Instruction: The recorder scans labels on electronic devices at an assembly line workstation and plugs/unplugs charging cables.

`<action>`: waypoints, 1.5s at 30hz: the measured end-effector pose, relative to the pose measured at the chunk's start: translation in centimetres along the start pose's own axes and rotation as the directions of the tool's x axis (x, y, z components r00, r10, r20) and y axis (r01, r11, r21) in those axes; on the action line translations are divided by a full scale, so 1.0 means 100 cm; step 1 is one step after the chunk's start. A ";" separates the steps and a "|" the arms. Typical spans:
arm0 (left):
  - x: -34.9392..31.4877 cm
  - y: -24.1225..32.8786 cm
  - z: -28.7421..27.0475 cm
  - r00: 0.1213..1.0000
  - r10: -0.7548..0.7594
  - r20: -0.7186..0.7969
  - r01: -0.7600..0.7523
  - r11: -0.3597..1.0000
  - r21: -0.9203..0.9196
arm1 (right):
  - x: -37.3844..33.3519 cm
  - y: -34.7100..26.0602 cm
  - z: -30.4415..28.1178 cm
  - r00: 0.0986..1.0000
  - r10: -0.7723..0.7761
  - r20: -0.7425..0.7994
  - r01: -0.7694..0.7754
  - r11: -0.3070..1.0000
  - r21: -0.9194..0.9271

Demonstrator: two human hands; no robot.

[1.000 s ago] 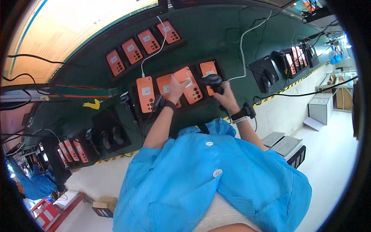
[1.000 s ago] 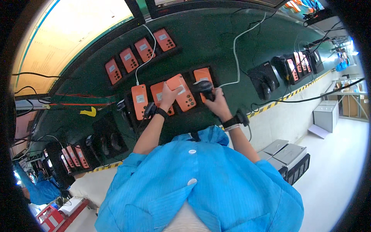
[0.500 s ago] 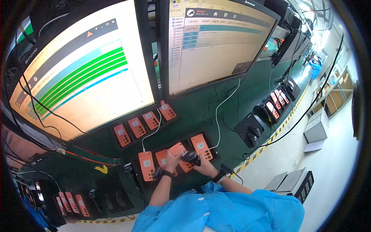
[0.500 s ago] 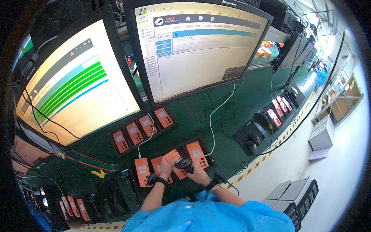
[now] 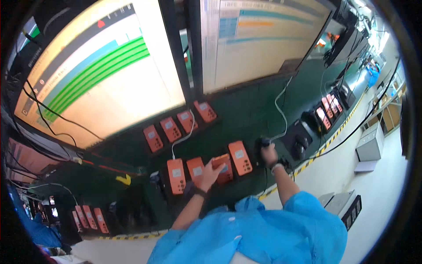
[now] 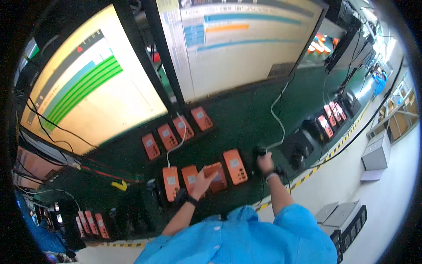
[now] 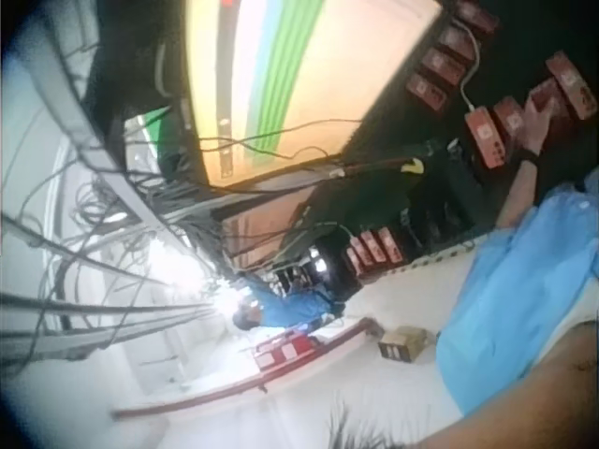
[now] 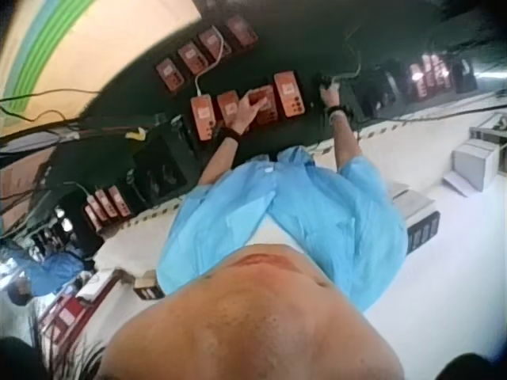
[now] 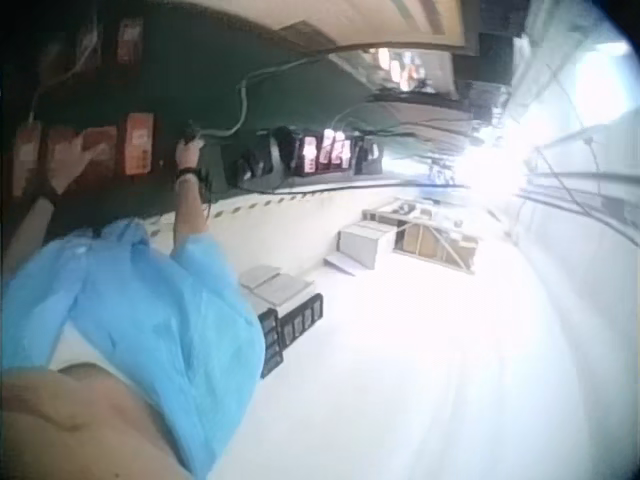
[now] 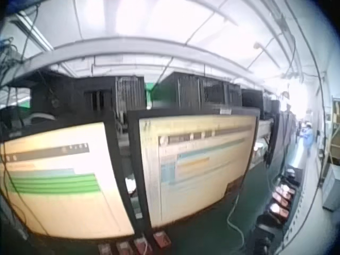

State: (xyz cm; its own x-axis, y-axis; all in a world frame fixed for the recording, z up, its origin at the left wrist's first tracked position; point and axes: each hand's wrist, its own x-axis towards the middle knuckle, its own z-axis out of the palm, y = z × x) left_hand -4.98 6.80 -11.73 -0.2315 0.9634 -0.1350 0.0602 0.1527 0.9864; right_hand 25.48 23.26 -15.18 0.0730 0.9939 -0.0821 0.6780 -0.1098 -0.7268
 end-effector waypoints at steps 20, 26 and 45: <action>-0.020 0.027 -0.003 0.994 0.059 0.088 -0.059 0.998 -0.001 | -0.089 -0.202 0.019 0.685 -0.481 0.547 0.363 0.877 0.316; -0.023 0.031 -0.005 0.994 0.028 0.103 -0.031 0.999 0.028 | -0.091 -0.205 0.021 0.630 -0.576 0.521 0.513 0.812 0.278; -0.060 -0.017 -0.079 0.932 -0.130 -0.337 0.071 0.981 -0.182 | -0.039 -0.186 0.115 0.872 -0.419 0.252 0.312 0.874 0.373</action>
State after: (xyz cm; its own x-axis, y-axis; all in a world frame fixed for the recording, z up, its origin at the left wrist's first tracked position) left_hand -11.37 -0.97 -11.83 -0.5513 0.8041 -0.2224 -0.1337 0.1780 0.9749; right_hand 4.18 21.40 -9.21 -0.4052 0.9122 0.0608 0.3424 0.2132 -0.9150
